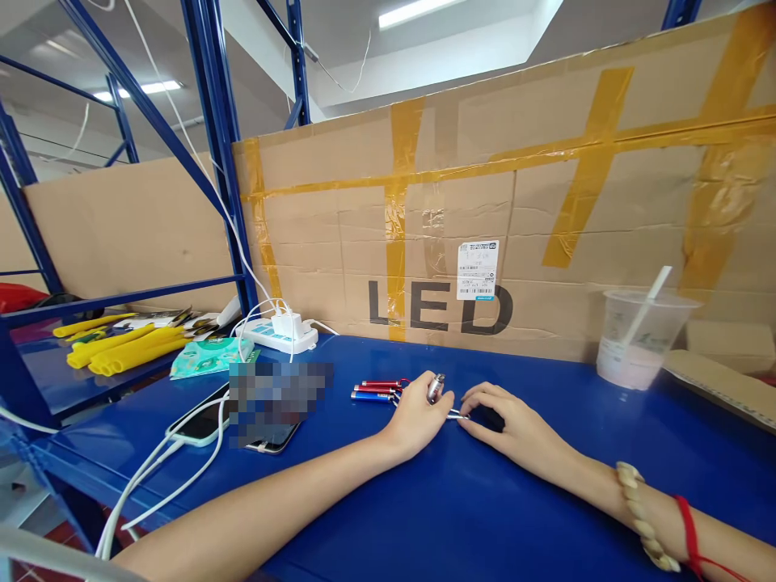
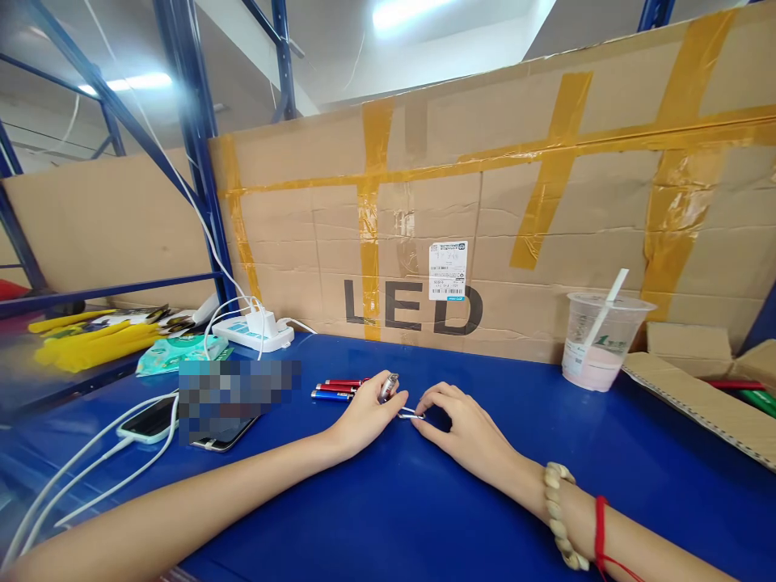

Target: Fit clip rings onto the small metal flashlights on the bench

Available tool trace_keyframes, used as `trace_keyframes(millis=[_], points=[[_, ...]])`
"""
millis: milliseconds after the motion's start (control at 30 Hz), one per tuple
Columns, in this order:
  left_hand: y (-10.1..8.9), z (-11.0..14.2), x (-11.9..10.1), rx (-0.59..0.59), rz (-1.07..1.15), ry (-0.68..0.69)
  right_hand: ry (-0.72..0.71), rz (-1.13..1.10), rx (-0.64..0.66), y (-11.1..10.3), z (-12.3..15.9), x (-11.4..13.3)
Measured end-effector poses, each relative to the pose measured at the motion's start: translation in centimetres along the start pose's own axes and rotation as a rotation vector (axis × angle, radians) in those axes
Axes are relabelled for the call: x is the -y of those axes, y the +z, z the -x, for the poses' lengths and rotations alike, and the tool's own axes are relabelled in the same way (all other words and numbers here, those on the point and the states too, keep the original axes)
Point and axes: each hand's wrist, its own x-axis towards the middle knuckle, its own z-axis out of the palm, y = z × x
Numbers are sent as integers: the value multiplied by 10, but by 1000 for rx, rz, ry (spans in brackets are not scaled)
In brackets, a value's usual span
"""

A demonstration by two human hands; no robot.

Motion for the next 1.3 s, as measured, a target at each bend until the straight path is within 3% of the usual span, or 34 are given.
trace_keyframes(millis=[233,500,667,833,1300], points=[[-3,1,-2,24,-10,-26,-9,-71,4,1,1,-1],[-4,3,-3,-26,-39,-40,83,-126,-149,-5,3,13],[-3,2,-1,6,44,-35,39,-105,-254,-6,7,17],[-3,3,-2,42,152,35,17,-51,-244,-7,8,17],[-3,3,1,5,13,128,-99,-9,-85,-6,8,12]])
